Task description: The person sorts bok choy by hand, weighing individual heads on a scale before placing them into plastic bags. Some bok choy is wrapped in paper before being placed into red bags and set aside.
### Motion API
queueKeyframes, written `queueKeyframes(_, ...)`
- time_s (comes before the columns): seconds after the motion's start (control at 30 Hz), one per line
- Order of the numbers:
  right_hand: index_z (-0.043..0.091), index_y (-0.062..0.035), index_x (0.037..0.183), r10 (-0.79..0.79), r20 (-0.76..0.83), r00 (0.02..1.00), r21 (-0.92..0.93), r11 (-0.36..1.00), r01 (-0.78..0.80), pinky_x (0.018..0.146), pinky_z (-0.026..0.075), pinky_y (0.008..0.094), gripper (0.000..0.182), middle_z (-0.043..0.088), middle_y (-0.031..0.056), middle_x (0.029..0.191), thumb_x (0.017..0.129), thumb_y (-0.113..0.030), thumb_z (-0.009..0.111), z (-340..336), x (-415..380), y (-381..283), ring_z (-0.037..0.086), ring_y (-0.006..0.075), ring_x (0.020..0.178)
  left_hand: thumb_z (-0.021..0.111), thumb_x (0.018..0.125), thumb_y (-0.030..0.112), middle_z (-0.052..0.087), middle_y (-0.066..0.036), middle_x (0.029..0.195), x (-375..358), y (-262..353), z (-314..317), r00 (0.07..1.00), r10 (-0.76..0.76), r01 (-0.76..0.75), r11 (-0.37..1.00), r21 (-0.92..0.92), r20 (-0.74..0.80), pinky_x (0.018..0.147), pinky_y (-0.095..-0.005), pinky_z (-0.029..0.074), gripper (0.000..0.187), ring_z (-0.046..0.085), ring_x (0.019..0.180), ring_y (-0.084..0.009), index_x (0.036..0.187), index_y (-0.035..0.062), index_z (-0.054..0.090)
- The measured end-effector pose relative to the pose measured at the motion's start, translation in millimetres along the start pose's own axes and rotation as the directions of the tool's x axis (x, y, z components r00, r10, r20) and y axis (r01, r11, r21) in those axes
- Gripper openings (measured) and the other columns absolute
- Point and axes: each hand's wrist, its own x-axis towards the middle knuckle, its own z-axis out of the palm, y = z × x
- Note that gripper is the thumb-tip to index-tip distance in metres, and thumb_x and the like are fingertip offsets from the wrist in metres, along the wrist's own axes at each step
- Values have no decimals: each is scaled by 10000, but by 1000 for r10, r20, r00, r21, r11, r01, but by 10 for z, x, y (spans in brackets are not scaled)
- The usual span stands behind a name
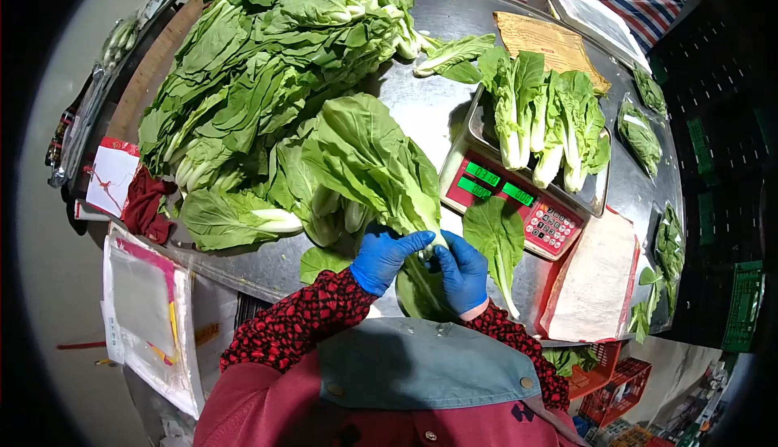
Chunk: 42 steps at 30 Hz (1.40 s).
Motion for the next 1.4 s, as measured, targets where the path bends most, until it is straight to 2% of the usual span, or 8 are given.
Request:
queueKeyframes(0.3,532,1,1027,108,11,994,216,970,-108,550,463,229,164,613,37,770,943,-140,527,5,26,-44,584,87,604,734,752,25,640,-76,1032,-51,73,12,998,-48,46,997,54,27,839,-291,498,395,607,938,-151,1116,5,581)
queueKeyframes(0.5,520,-13,1063,-28,27,999,-17,999,29,660,477,219,210,613,31,865,869,-28,602,20,32,96,570,78,736,751,773,193,665,-71,936,-219,182,117,996,82,-86,875,476,30,757,-301,492,334,620,859,-158,1025,18,617)
queueKeyframes(0.57,523,-12,1057,67,50,997,160,984,-74,657,476,220,201,616,35,863,873,-35,598,35,41,111,575,83,733,739,774,177,665,-83,916,-220,139,94,962,239,-251,585,771,132,745,-315,497,323,623,838,-167,1023,15,612)
queueKeyframes(0.83,504,-11,1238,15,125,992,503,861,-77,839,484,340,381,612,96,1104,912,-197,570,46,73,102,589,191,992,773,601,31,594,-146,980,-222,43,98,925,350,-368,723,585,149,775,-325,489,529,604,899,-251,1076,1,540)
queueKeyframes(0.97,587,-59,984,-1,480,877,765,489,-418,813,468,295,158,621,41,947,847,-131,619,-2,67,923,589,162,829,628,504,-70,572,-154,985,-212,145,103,708,507,-678,291,675,492,726,-386,477,595,564,843,-345,1082,40,542)
queueKeyframes(1.03,517,-41,1183,246,709,661,705,-292,-647,982,399,312,331,529,106,1208,990,-267,371,-151,-186,1525,509,179,1131,594,496,-55,570,-145,1008,-241,199,121,718,473,-680,316,662,512,758,-414,468,597,558,888,-347,1081,52,546)
queueKeyframes(1.07,454,-50,1234,521,279,806,950,-25,-312,1027,355,297,337,498,91,1231,995,-262,346,251,-330,1730,474,165,1164,597,501,-40,568,-141,1016,-245,238,127,700,454,-696,261,669,551,765,-421,465,590,556,899,-350,1081,53,546)
queueKeyframes(1.4,541,-35,1099,436,299,849,921,102,-376,903,422,295,229,565,72,1076,917,-167,496,197,-220,807,533,157,993,604,517,3,557,-150,1018,-276,317,146,602,401,-776,87,625,691,823,-461,472,586,543,900,-354,1100,45,551)
